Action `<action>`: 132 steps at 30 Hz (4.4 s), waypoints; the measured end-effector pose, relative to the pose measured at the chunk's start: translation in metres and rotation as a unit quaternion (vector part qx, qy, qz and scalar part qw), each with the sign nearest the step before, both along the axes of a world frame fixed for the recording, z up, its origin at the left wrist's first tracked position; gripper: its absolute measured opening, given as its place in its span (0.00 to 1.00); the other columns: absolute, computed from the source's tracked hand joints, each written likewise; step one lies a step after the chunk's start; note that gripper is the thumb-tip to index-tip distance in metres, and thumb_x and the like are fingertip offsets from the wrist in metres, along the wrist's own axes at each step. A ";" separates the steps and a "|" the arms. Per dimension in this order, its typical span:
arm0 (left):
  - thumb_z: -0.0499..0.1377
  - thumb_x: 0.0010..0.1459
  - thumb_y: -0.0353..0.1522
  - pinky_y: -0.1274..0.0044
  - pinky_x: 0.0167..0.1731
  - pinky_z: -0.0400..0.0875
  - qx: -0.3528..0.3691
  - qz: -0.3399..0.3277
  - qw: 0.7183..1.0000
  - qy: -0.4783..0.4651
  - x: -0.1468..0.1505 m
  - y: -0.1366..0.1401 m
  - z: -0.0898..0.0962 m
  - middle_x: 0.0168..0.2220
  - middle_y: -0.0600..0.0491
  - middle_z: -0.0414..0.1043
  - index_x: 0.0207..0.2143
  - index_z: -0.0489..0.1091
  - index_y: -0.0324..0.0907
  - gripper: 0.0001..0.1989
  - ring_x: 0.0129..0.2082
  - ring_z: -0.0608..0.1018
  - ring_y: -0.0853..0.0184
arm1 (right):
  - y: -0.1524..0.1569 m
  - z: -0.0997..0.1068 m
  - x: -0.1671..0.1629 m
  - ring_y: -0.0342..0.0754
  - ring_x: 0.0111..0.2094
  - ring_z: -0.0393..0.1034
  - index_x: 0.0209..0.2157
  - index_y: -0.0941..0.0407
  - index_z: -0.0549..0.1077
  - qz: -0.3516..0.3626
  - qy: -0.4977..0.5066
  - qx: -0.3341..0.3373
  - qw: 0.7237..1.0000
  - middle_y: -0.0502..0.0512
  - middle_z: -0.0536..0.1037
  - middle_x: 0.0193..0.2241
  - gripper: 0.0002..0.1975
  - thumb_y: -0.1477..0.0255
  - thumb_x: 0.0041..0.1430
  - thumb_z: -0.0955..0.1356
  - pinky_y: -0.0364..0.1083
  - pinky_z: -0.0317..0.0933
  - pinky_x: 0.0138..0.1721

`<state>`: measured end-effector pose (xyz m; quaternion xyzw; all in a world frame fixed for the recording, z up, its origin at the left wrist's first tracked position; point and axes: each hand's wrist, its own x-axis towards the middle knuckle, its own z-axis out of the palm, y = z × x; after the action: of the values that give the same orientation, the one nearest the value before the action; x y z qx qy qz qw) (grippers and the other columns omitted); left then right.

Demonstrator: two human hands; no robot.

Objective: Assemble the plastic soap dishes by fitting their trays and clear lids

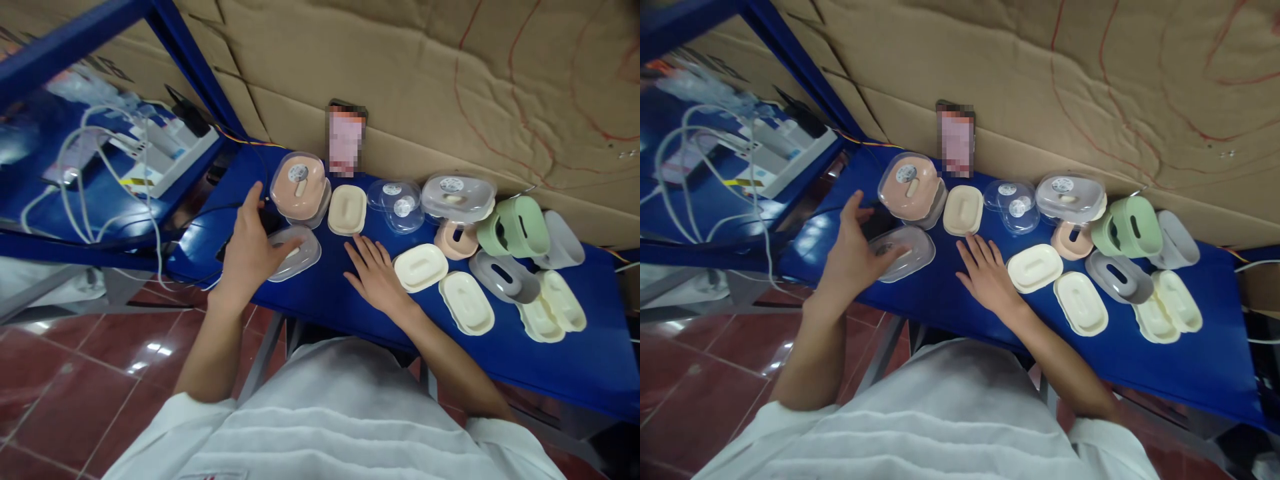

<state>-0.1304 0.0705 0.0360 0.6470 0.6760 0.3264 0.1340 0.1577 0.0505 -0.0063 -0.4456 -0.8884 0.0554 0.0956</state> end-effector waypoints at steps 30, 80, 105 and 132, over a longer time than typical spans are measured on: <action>0.58 0.76 0.40 0.55 0.63 0.73 0.023 -0.225 0.954 0.199 0.106 -0.045 -0.044 0.61 0.34 0.75 0.71 0.64 0.33 0.29 0.63 0.76 0.44 | 0.032 0.035 0.069 0.60 0.77 0.56 0.77 0.57 0.58 -0.101 -0.016 0.064 0.993 0.65 0.61 0.77 0.30 0.73 0.78 0.59 0.65 0.51 0.76; 0.62 0.72 0.26 0.57 0.67 0.75 0.113 -0.407 0.902 0.089 0.106 -0.079 -0.054 0.67 0.43 0.75 0.67 0.70 0.45 0.24 0.72 0.72 0.51 | -0.107 0.008 0.109 0.56 0.71 0.68 0.65 0.53 0.75 -0.035 0.047 0.018 0.998 0.60 0.77 0.67 0.19 0.72 0.76 0.68 0.60 0.66 0.72; 0.67 0.69 0.30 0.55 0.70 0.72 0.019 -0.355 0.927 -0.120 0.103 -0.078 -0.056 0.68 0.41 0.66 0.65 0.69 0.50 0.24 0.71 0.71 0.54 | 0.002 0.041 0.147 0.67 0.77 0.54 0.75 0.51 0.60 -0.216 0.058 0.151 0.963 0.70 0.57 0.76 0.31 0.57 0.77 0.65 0.69 0.58 0.72; 0.65 0.72 0.33 0.57 0.69 0.75 0.018 -0.388 0.920 -0.056 0.104 -0.077 -0.059 0.76 0.40 0.58 0.77 0.55 0.54 0.37 0.75 0.68 0.51 | -0.101 0.005 0.110 0.67 0.79 0.50 0.79 0.42 0.53 -0.038 0.124 -0.043 0.991 0.62 0.44 0.81 0.40 0.67 0.74 0.71 0.68 0.61 0.73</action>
<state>-0.0261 -0.0069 -0.0228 0.8415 0.3569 0.2970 0.2761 0.2675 -0.0503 -0.0012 -0.4724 -0.8488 0.1449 0.1880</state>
